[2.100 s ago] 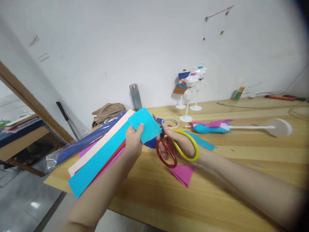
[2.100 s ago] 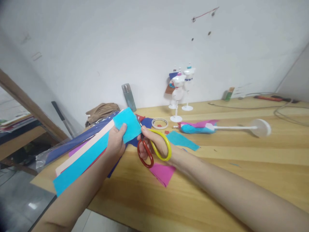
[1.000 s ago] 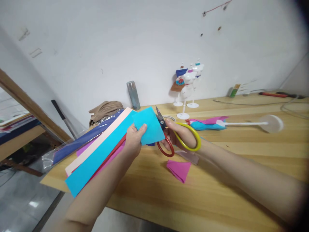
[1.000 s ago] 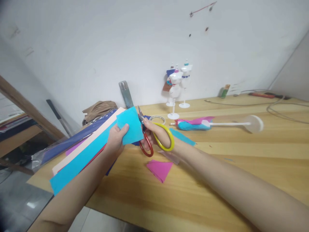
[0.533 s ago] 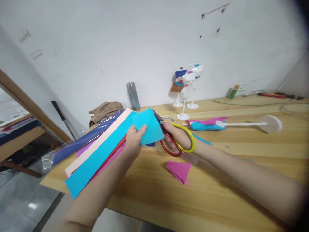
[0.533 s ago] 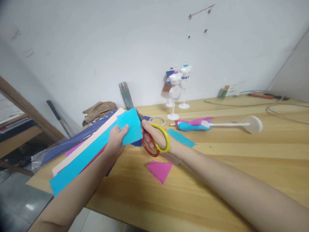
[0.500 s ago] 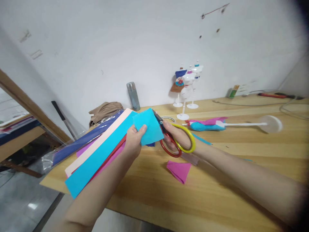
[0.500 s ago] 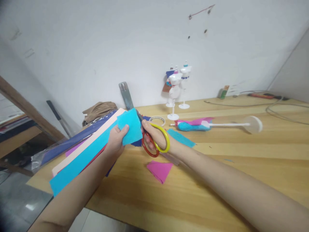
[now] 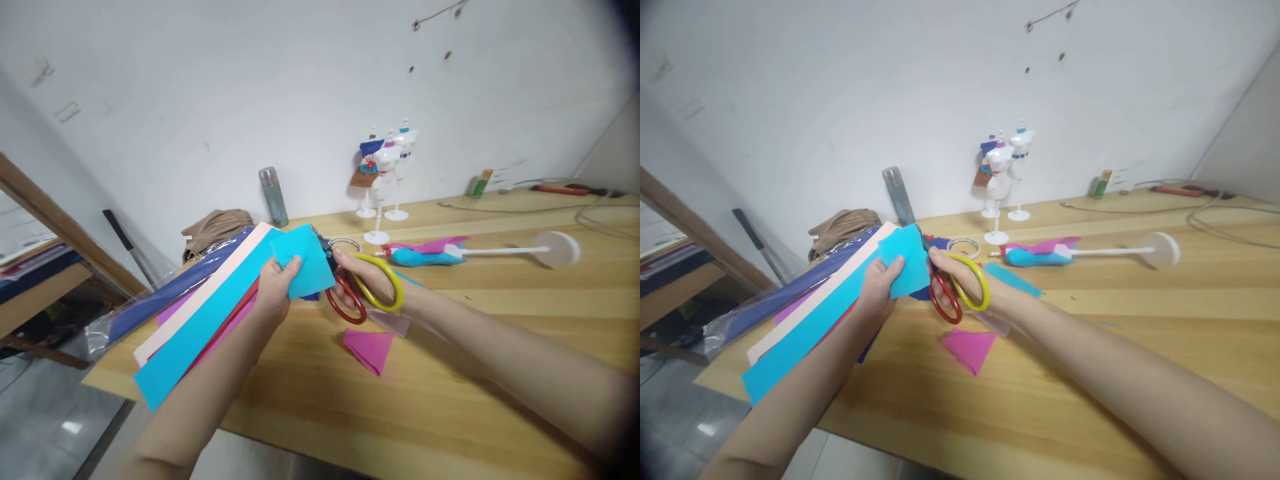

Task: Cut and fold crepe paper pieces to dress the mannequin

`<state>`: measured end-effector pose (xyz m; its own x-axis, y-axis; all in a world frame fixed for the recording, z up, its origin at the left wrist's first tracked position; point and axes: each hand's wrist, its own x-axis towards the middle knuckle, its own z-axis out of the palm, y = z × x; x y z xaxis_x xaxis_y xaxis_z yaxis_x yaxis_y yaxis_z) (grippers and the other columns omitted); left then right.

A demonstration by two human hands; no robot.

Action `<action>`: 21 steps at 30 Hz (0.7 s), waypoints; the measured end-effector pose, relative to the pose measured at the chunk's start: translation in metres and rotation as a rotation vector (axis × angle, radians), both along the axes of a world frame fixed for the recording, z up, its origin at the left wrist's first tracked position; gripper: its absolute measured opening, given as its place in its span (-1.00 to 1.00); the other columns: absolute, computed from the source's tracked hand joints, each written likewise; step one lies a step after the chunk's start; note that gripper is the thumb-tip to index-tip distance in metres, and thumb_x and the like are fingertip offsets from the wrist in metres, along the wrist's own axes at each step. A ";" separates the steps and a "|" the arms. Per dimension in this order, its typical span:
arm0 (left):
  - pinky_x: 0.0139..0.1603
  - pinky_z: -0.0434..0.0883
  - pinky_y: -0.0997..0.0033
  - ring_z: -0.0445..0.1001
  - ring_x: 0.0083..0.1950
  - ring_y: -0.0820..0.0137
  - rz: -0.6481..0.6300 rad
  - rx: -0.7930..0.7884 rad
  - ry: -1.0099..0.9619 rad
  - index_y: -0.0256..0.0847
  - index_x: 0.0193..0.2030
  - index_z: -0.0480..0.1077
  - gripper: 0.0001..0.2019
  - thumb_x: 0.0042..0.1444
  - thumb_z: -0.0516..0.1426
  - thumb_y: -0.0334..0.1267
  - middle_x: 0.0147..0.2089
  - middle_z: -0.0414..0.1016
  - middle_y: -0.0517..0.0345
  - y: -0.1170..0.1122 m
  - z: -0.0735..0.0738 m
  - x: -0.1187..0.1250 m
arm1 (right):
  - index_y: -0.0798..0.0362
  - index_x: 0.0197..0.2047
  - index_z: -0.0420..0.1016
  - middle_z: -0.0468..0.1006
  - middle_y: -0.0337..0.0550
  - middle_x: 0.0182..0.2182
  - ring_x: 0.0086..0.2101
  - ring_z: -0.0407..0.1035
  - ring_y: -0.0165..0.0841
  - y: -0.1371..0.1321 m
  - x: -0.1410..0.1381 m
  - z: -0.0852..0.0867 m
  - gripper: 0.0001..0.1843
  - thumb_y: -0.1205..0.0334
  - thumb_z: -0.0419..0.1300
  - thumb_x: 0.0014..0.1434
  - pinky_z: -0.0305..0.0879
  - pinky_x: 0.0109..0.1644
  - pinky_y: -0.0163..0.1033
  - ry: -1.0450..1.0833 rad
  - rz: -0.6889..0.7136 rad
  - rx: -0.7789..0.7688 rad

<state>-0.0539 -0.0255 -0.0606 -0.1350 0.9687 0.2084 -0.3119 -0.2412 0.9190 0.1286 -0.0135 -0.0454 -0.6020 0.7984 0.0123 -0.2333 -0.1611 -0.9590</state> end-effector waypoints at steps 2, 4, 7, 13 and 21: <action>0.14 0.56 0.00 0.63 0.10 -0.02 -0.006 0.001 0.015 -0.29 0.02 0.55 -0.41 -0.12 0.49 -0.03 0.02 0.68 -0.17 -0.003 0.003 0.000 | 0.05 -0.51 0.40 0.43 -0.19 -0.71 -0.71 0.25 -0.44 0.001 0.001 -0.001 -0.36 -0.40 0.22 0.16 0.08 -0.65 -0.37 -0.015 0.013 0.019; 0.13 0.57 -0.02 0.64 0.08 -0.04 -0.018 -0.015 0.020 -0.29 0.02 0.55 -0.38 -0.15 0.50 -0.01 0.00 0.69 -0.17 -0.006 0.006 0.002 | 0.06 -0.55 0.40 0.42 -0.18 -0.72 -0.70 0.26 -0.44 0.002 0.003 -0.001 -0.34 -0.40 0.21 0.17 0.11 -0.63 -0.36 -0.017 0.004 0.040; 0.11 0.57 -0.07 0.65 0.05 -0.07 -0.060 -0.046 0.027 -0.30 0.04 0.55 -0.32 -0.21 0.52 0.00 -0.03 0.69 -0.18 -0.008 0.007 0.005 | 0.07 -0.62 0.37 0.35 -0.18 -0.76 -0.73 0.22 -0.46 0.004 0.004 0.002 -0.29 -0.43 0.21 0.13 0.11 -0.63 -0.34 -0.033 -0.042 0.064; 0.14 0.56 -0.06 0.65 0.05 -0.04 -0.074 -0.034 0.054 -0.30 0.05 0.55 -0.35 -0.16 0.50 0.01 0.00 0.69 -0.17 -0.007 0.005 0.004 | 0.04 -0.61 0.31 0.29 -0.23 -0.77 -0.74 0.17 -0.47 0.008 0.004 0.001 -0.29 -0.46 0.18 0.14 0.08 -0.67 -0.34 -0.058 -0.048 0.071; 0.10 0.58 -0.08 0.64 0.07 -0.09 -0.057 -0.094 0.072 -0.31 -0.04 0.52 -0.35 -0.24 0.52 0.01 -0.04 0.69 -0.18 -0.005 0.007 0.002 | -0.01 -0.46 0.29 0.23 -0.34 -0.79 -0.76 0.09 -0.47 0.027 0.027 0.016 -0.31 -0.54 0.06 0.17 0.01 -0.68 -0.32 -0.418 -0.165 0.450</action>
<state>-0.0524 -0.0302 -0.0532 -0.0671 0.9901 0.1231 -0.2550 -0.1363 0.9573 0.1555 0.0137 -0.0293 -0.4981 0.8524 0.1590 0.1879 0.2851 -0.9399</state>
